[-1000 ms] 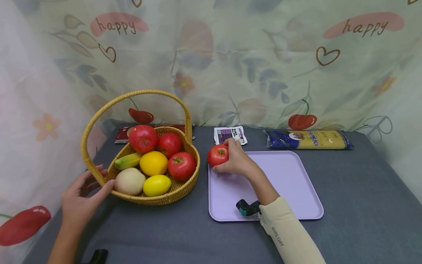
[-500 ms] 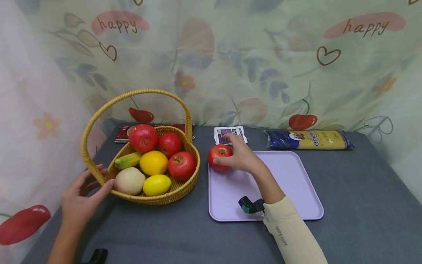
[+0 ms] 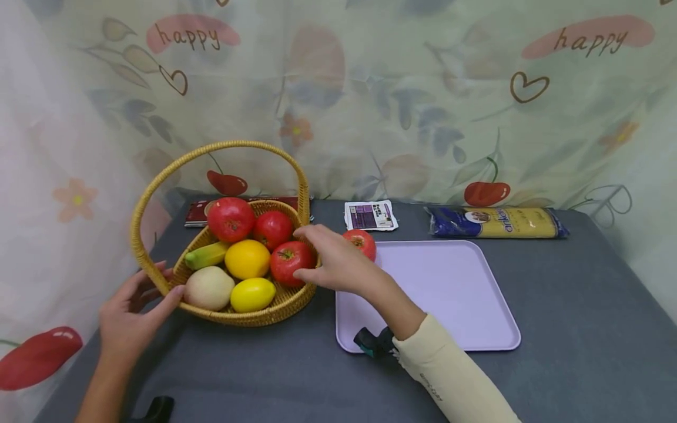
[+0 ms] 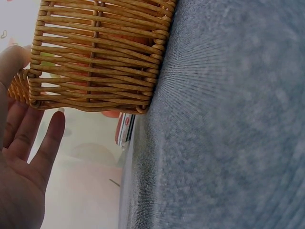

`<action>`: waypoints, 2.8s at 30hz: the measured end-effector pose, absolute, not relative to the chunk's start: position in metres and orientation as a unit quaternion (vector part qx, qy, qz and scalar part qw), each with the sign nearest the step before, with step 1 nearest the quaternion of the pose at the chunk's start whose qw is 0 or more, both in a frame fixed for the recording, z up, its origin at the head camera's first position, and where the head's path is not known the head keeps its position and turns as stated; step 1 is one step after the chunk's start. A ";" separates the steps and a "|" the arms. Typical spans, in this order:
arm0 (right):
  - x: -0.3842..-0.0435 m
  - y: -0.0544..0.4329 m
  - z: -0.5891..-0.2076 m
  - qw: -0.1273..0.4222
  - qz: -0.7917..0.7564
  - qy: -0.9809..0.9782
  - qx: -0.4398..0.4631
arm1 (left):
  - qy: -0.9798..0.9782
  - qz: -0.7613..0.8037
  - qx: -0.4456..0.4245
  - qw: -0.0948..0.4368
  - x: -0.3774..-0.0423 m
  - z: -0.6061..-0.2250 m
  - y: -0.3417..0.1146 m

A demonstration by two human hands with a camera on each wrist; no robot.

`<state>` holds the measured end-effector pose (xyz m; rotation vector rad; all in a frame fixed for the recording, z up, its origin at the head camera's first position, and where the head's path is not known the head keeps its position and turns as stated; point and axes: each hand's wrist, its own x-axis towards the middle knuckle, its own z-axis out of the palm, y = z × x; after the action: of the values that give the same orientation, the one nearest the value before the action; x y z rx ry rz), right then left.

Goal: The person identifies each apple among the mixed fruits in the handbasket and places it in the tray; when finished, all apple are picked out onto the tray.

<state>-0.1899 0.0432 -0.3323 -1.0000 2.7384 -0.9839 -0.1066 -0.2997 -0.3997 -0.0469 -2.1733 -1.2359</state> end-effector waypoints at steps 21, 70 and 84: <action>-0.196 -0.010 -0.349 -0.008 -0.109 0.940 -0.322 | -0.820 -0.475 -0.015 0.318 -0.108 -0.404 -0.302; -0.177 0.033 -0.353 -0.063 -0.447 0.850 -0.272 | -0.822 -0.472 -0.013 0.318 -0.106 -0.402 -0.300; -0.176 0.050 -0.341 -0.043 -0.475 0.844 -0.244 | -0.825 -0.471 -0.005 0.312 -0.107 -0.401 -0.300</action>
<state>-0.1759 0.0499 -0.3414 -0.7892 2.7272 -1.5337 -0.1066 -0.2995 -0.4013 -0.0131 -2.1767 -1.2428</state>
